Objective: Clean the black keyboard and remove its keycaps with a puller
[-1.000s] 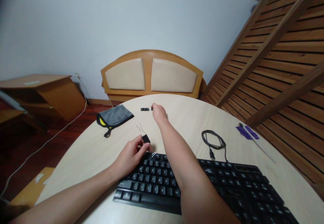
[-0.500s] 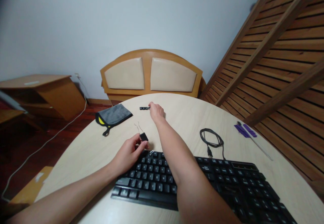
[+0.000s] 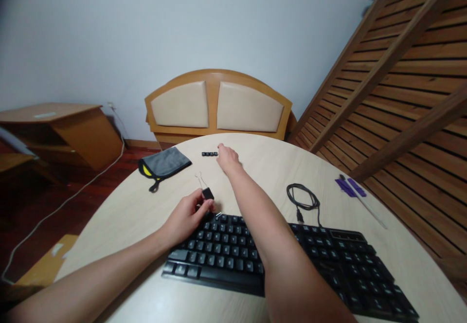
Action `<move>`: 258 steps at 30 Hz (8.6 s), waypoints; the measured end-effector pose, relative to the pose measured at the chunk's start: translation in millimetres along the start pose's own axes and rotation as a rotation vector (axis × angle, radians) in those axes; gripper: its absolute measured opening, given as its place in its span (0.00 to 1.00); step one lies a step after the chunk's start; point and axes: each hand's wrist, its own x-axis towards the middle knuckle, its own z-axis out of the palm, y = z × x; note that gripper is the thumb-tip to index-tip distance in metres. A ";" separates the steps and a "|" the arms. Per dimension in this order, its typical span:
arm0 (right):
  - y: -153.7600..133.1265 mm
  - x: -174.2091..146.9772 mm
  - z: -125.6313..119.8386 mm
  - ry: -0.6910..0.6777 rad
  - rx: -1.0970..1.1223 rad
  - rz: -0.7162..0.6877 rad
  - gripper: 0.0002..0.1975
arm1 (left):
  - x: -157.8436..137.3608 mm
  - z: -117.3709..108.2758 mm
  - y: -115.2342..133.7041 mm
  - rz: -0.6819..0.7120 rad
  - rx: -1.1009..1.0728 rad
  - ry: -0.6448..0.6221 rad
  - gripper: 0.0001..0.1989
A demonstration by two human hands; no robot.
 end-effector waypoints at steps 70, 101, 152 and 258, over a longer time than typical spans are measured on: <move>34.4 -217.8 -41.9 0.069 0.533 -0.580 0.09 | -10.9 1.0 18.1 0.057 -0.214 -0.022 0.14; 40.3 -137.0 -32.3 -0.040 0.247 -0.137 0.12 | -11.0 2.7 12.4 0.024 0.044 -0.009 0.10; 20.1 11.6 17.0 -0.015 0.216 0.086 0.18 | -9.6 2.5 9.6 0.018 0.084 -0.004 0.12; 13.1 -221.6 -43.3 -0.025 0.739 -0.407 0.06 | -1.0 -8.9 12.3 -0.043 -0.300 -0.085 0.19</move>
